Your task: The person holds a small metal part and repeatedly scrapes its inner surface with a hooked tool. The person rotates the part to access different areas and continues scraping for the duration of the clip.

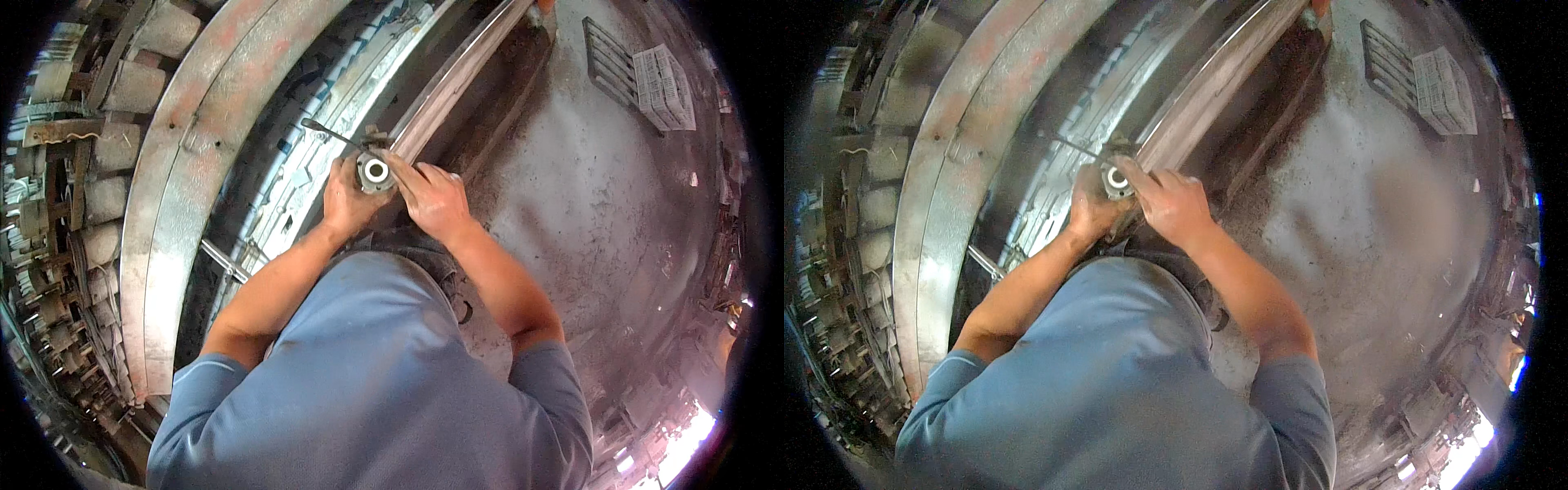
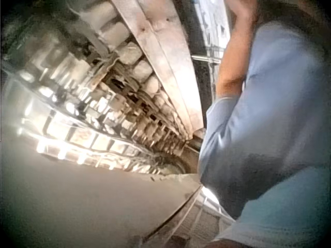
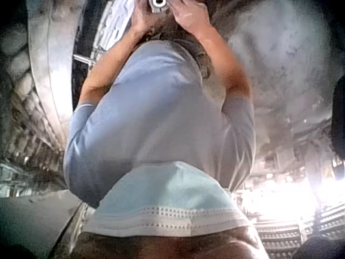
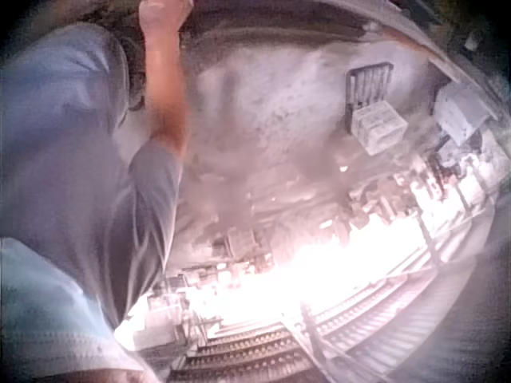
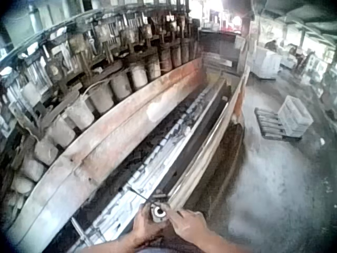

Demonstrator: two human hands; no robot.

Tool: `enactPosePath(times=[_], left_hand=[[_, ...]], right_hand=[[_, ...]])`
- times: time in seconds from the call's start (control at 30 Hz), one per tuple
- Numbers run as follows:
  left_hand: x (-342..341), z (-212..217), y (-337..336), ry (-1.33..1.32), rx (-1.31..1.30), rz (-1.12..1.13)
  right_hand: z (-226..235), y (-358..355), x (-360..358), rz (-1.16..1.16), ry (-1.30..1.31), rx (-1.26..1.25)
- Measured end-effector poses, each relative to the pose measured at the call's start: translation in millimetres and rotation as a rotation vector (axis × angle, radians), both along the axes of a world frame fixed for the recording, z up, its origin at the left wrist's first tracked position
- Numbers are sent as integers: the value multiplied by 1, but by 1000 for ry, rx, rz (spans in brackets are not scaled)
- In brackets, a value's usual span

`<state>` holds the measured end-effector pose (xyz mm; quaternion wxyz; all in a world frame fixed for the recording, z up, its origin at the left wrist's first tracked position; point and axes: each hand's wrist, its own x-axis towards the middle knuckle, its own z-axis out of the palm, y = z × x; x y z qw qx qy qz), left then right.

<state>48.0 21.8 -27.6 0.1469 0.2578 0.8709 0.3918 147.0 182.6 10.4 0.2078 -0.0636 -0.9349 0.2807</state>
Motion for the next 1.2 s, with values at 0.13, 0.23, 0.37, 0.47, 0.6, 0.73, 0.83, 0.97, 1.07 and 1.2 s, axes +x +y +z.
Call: enactPosePath(times=[0.13, 0.23, 0.37, 0.47, 0.6, 0.73, 0.83, 0.97, 1.07, 1.2], left_hand=[[-8, 2, 3, -16, -30, -42], [-4, -9, -4, -62, -49, -18], [-8, -4, 2, -77, -68, -19], [-7, -2, -1, -54, -35, -24], [-6, 5, 7, 58, -19, -23], [-4, -11, 0, 14, 28, 16], [-9, -5, 2, 18, -17, 7], [-8, 1, 6, 4, -56, -4], [-7, -8, 0, -5, -74, 0], [-5, -3, 5, -19, -56, -4]], right_hand=[[-22, 1, 10, -4, 90, 30], [-20, -5, 12, -19, -117, 30], [3, 1, 6, -31, 1, -59], [13, -1, 18, -17, 33, -65], [-29, -7, 26, -6, 55, -50], [-22, -14, 30, 14, -195, -39], [-13, -15, 26, -42, -88, -42], [-28, -21, 34, -53, -88, 18], [-10, -20, 24, -79, -72, -2], [-4, -30, 30, -51, 146, -63]])
